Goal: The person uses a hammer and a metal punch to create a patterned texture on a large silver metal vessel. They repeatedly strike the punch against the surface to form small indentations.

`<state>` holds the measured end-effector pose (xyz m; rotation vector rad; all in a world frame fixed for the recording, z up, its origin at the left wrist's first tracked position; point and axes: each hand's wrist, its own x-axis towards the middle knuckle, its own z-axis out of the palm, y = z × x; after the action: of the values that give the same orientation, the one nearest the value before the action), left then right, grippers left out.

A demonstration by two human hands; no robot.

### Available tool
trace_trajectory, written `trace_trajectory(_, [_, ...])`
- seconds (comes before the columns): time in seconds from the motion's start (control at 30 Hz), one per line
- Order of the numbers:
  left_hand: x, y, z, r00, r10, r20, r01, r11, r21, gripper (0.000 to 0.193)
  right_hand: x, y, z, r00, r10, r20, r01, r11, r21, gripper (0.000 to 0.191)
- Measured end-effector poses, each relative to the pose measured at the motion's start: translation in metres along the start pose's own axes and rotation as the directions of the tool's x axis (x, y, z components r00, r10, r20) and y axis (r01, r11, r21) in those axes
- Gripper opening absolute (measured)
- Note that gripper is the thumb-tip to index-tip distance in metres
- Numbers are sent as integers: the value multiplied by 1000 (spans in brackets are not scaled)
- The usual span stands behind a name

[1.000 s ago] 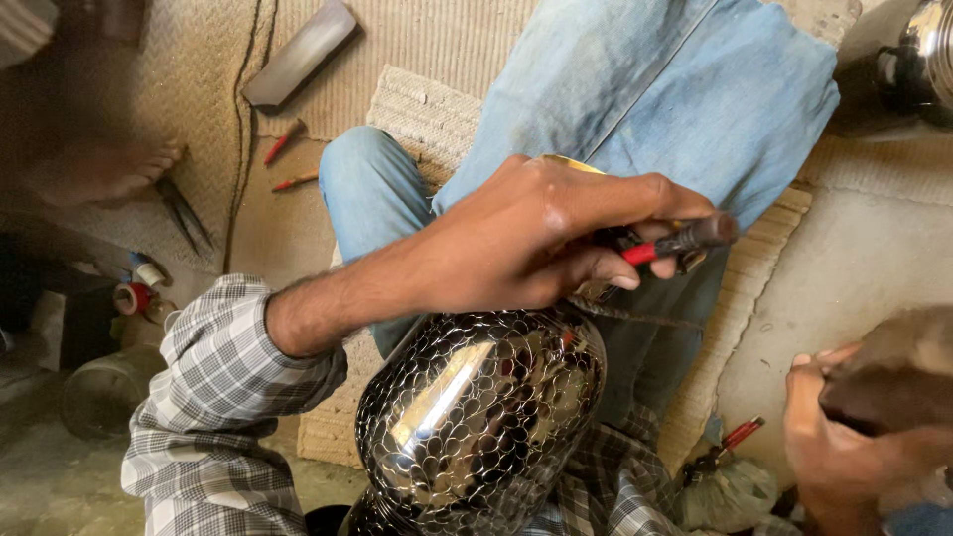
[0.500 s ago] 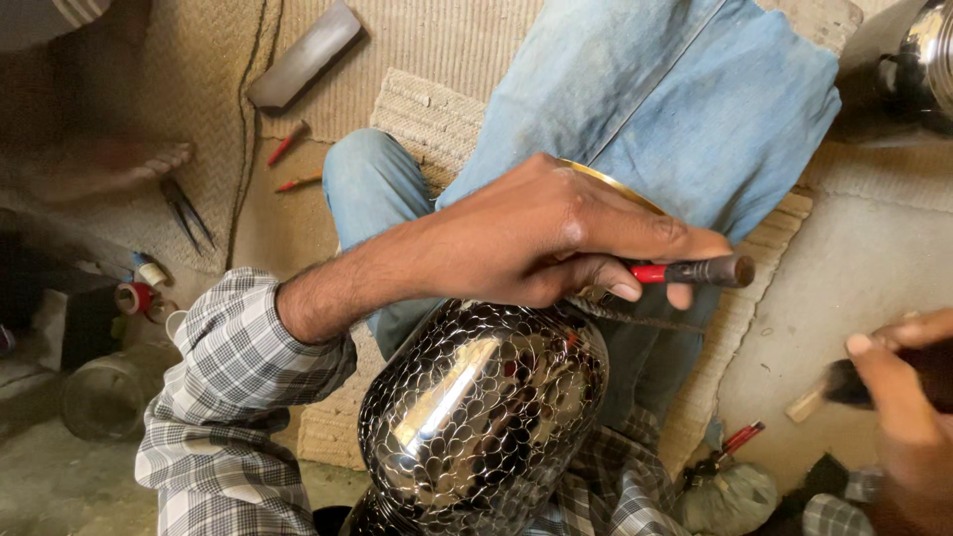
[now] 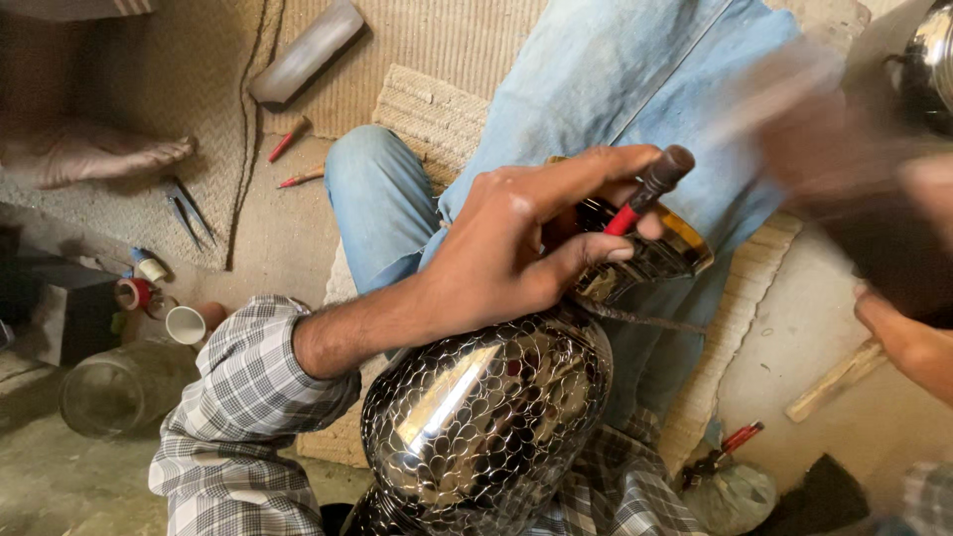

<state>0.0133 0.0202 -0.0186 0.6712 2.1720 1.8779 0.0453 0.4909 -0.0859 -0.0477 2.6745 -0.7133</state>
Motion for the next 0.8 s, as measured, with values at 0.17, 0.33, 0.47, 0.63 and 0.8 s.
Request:
trace_trajectory(0.17, [-8, 10, -8, 998, -45, -48, 43, 998, -42, 55, 43, -20, -13, 996, -92, 0, 92, 994, -53, 32])
trace_trajectory(0.33, [-10, 8, -7, 995, -48, -88, 35, 989, -140, 50, 39, -80, -31, 981, -187, 44, 190, 978, -86, 48])
trace_trajectory(0.47, [-7, -5, -12, 971, -66, -231, 0, 961, -278, 43, 18, -151, -39, 973, -229, 40, 230, 972, -42, 61])
trace_trajectory(0.63, [-22, -25, -31, 920, 53, -387, -105, 988, -113, 40, -42, -173, 15, 977, -209, -34, 194, 819, 540, 50])
trace_trajectory(0.8, [-71, -41, -35, 931, 104, -349, -48, 985, 166, 40, -120, -138, 122, 962, -147, 232, -117, 544, 831, 62])
